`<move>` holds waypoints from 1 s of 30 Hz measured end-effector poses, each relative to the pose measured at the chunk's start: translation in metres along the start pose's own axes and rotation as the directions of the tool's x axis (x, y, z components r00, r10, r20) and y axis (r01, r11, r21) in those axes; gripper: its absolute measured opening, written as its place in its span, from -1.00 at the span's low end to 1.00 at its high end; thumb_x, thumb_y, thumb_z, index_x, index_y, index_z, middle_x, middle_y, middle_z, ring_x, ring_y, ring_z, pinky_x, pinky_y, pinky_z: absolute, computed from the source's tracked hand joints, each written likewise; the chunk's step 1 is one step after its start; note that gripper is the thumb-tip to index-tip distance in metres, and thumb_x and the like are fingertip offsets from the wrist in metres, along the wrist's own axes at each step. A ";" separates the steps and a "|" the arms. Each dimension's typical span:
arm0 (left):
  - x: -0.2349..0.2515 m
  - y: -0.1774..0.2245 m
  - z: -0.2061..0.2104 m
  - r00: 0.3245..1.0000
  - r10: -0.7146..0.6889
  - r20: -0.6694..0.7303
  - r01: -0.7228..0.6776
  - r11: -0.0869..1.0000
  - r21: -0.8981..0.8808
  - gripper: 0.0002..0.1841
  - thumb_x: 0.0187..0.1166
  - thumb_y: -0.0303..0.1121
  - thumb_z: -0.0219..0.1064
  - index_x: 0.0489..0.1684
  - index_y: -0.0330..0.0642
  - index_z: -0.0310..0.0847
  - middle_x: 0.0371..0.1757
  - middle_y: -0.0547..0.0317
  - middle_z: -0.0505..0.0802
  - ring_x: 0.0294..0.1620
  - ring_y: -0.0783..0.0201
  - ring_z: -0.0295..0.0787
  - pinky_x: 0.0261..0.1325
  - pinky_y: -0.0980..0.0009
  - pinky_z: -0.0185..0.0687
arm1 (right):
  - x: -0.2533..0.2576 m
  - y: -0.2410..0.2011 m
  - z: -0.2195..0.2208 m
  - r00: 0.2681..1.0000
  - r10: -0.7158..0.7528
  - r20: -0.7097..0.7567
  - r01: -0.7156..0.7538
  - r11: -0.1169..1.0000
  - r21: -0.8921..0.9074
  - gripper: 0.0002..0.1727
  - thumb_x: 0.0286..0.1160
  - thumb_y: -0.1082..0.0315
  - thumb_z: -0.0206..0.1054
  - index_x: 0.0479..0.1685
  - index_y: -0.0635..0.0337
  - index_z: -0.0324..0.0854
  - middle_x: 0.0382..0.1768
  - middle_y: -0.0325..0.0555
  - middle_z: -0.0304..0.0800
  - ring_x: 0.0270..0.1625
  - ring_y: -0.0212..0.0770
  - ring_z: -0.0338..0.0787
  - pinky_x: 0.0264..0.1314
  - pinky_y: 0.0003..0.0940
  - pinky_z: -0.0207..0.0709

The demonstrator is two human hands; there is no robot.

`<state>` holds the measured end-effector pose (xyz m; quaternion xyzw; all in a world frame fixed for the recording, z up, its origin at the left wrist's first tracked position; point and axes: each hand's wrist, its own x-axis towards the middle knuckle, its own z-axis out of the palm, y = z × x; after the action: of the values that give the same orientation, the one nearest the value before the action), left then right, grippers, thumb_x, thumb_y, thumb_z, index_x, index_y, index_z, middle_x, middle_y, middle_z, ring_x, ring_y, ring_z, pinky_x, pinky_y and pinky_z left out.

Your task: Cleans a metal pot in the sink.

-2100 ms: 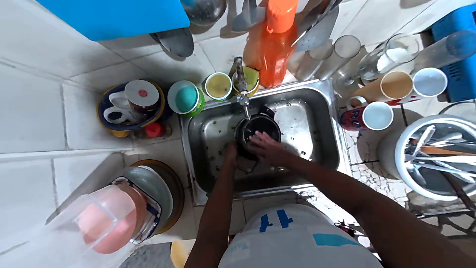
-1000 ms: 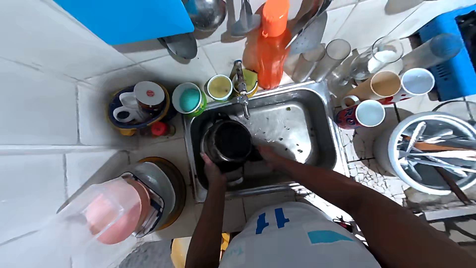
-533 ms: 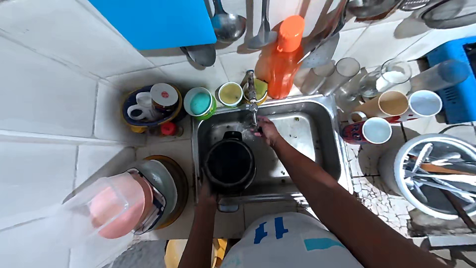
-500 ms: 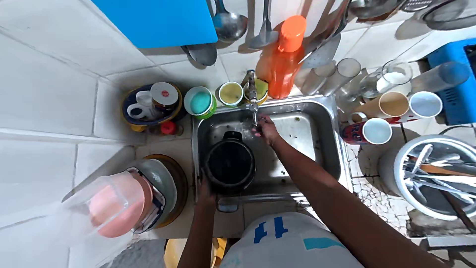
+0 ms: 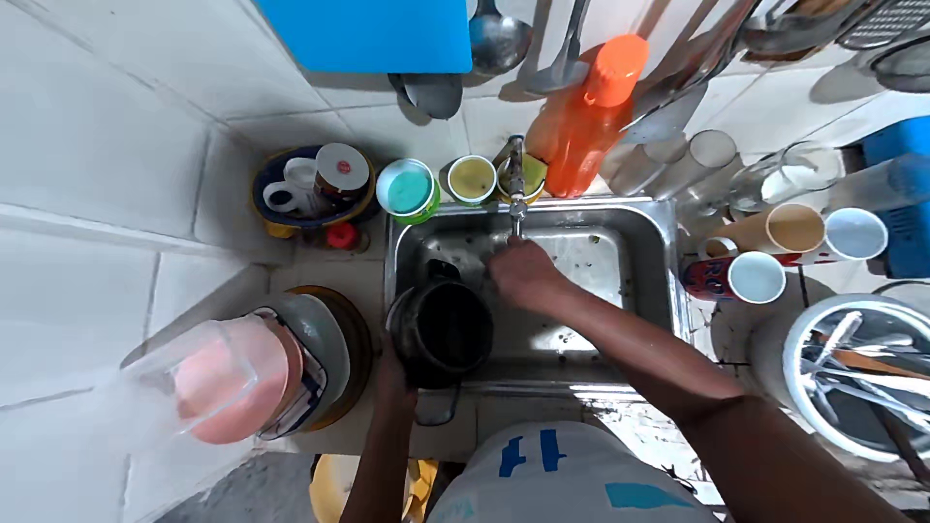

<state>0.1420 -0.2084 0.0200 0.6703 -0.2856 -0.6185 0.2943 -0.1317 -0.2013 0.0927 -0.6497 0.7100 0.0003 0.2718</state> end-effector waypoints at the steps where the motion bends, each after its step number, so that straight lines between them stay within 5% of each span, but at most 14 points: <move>1: -0.002 0.001 -0.002 1.000 0.000 -0.018 0.001 1.000 0.024 -0.35 0.85 0.17 -0.14 0.52 -0.18 0.50 0.26 -0.04 0.82 0.24 0.12 0.81 0.28 0.00 0.76 | 0.005 -0.006 -0.013 0.994 -0.038 -0.106 0.039 0.999 0.003 -0.59 0.51 0.18 0.43 0.28 0.17 0.70 0.16 0.22 0.79 0.39 0.33 0.65 0.35 0.29 0.55; 4: -0.007 0.005 -0.003 0.999 -0.006 -0.045 0.009 0.998 0.063 -0.37 0.85 0.16 -0.10 0.38 -0.21 0.60 0.13 -0.04 0.86 0.13 0.14 0.85 0.19 0.04 0.79 | 0.051 -0.005 -0.041 0.917 -0.047 -0.396 0.048 0.999 -0.005 -0.58 0.50 0.24 0.38 0.33 0.15 0.68 0.23 0.20 0.77 0.38 0.33 0.66 0.34 0.26 0.53; 6: -0.008 0.005 -0.004 0.999 -0.004 -0.032 0.006 0.998 0.058 -0.38 0.85 0.14 -0.09 0.41 -0.21 0.58 0.15 -0.04 0.86 0.14 0.15 0.84 0.20 0.05 0.79 | 0.091 0.014 -0.038 0.880 -0.054 -0.473 0.035 0.998 -0.049 -0.49 0.46 0.20 0.43 0.44 0.08 0.65 0.45 0.17 0.66 0.51 0.38 0.55 0.43 0.32 0.44; 8: -0.005 0.003 -0.008 1.000 -0.010 -0.002 0.010 1.000 0.016 -0.37 0.85 0.16 -0.11 0.48 -0.19 0.53 0.22 -0.04 0.84 0.20 0.10 0.82 0.25 -0.01 0.76 | 0.099 0.027 -0.029 0.908 -0.109 -0.405 0.087 0.994 -0.072 -0.30 0.48 0.08 0.47 0.68 -0.02 0.47 0.82 0.19 0.18 0.84 0.49 0.01 0.77 0.47 -0.04; 9: -0.003 0.002 -0.012 0.999 -0.016 0.041 0.017 1.000 -0.020 -0.35 0.84 0.19 -0.15 0.54 -0.14 0.49 0.28 -0.02 0.82 0.26 0.09 0.80 0.30 -0.04 0.74 | 0.091 0.029 -0.021 0.879 -0.194 -0.435 0.168 0.981 -0.098 -0.33 0.53 0.06 0.43 0.67 -0.03 0.49 0.84 0.16 0.13 0.88 0.43 -0.06 0.84 0.40 -0.13; 12: -0.004 0.003 -0.022 0.994 -0.047 0.102 0.060 0.989 -0.132 -0.34 0.82 0.23 -0.18 0.56 -0.05 0.48 0.29 0.01 0.82 0.27 0.07 0.79 0.28 -0.09 0.74 | 0.037 0.034 0.039 0.731 -0.396 -0.555 0.427 0.901 -0.081 -0.61 0.72 0.26 0.19 0.43 0.08 0.69 0.54 0.02 0.65 0.63 0.09 0.58 0.68 0.05 0.42; 14: -0.007 0.010 -0.026 0.995 -0.030 0.097 0.042 0.992 -0.118 -0.35 0.82 0.23 -0.18 0.57 -0.04 0.46 0.29 0.03 0.82 0.27 0.11 0.79 0.28 -0.05 0.75 | -0.003 0.060 0.102 0.759 -0.400 -0.514 0.467 0.884 0.001 -0.61 0.64 0.37 0.20 0.38 0.15 0.72 0.31 0.06 0.81 0.31 0.04 0.83 0.41 0.00 0.68; 17: -0.009 0.018 -0.029 1.000 0.027 -0.014 -0.026 0.997 0.076 -0.35 0.83 0.20 -0.10 0.43 -0.17 0.57 0.20 0.00 0.85 0.19 0.15 0.82 0.24 0.01 0.76 | -0.055 0.132 0.188 0.944 -0.246 -0.219 0.273 0.957 0.099 -0.53 0.72 0.22 0.18 0.57 0.03 0.57 0.50 0.11 0.67 0.50 0.15 0.69 0.61 0.14 0.46; 21: -0.030 0.030 -0.020 0.990 0.138 -0.002 -0.126 0.906 0.404 -0.48 0.84 0.06 0.04 0.03 -0.29 0.67 -0.25 0.10 0.83 -0.26 0.30 0.81 -0.13 0.23 0.79 | -0.112 0.159 0.210 0.977 0.200 -0.078 -0.170 0.942 0.289 -0.40 0.75 0.06 0.18 0.72 0.08 0.41 0.73 0.16 0.37 0.78 0.18 0.34 0.80 0.16 0.17; 24: -0.038 0.030 0.000 0.992 0.073 0.104 -0.105 0.931 0.349 -0.45 0.86 0.08 -0.04 0.28 -0.26 0.61 -0.07 0.04 0.84 -0.13 0.26 0.83 -0.03 0.17 0.81 | -0.130 0.148 0.205 0.873 0.487 -0.042 -0.388 0.742 0.547 -0.38 0.74 0.14 0.24 0.72 0.19 0.36 0.71 0.24 0.37 0.67 0.21 0.50 0.70 0.16 0.37; 27: -0.030 0.020 0.021 0.957 -0.077 0.281 0.028 0.985 0.172 -0.40 0.86 0.16 -0.21 0.56 -0.04 0.42 0.17 0.08 0.84 0.09 0.22 0.84 0.09 0.14 0.83 | -0.136 0.133 0.205 0.839 0.541 0.062 -0.387 0.512 0.767 -0.42 0.82 0.09 0.14 0.73 0.15 0.34 0.64 0.23 0.46 0.52 0.17 0.67 0.59 0.11 0.51; 28: -0.030 0.015 0.029 0.946 -0.108 0.306 0.057 0.984 0.170 -0.40 0.85 0.19 -0.24 0.53 0.00 0.43 0.16 0.10 0.84 0.07 0.24 0.84 0.04 0.17 0.83 | -0.138 0.125 0.203 0.829 0.542 0.138 -0.375 0.357 0.856 -0.42 0.87 0.05 0.05 0.75 0.11 0.32 0.61 0.19 0.51 0.50 0.11 0.67 0.56 0.07 0.52; 30: -0.027 0.007 0.041 0.912 -0.117 0.393 0.045 0.981 0.187 -0.33 0.83 0.24 -0.31 0.70 0.07 0.32 0.38 0.13 0.77 0.31 0.24 0.76 0.27 0.12 0.76 | -0.140 0.111 0.192 0.815 0.497 0.297 -0.296 -0.084 0.952 -0.37 0.90 -0.10 -0.15 0.75 0.07 0.29 0.51 0.10 0.60 0.35 0.01 0.75 0.33 -0.08 0.65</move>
<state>0.0991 -0.1946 0.0408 0.5631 -0.3646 -0.7275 0.1438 -0.1588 0.0129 -0.0561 -0.0442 0.6894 -0.4472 0.5681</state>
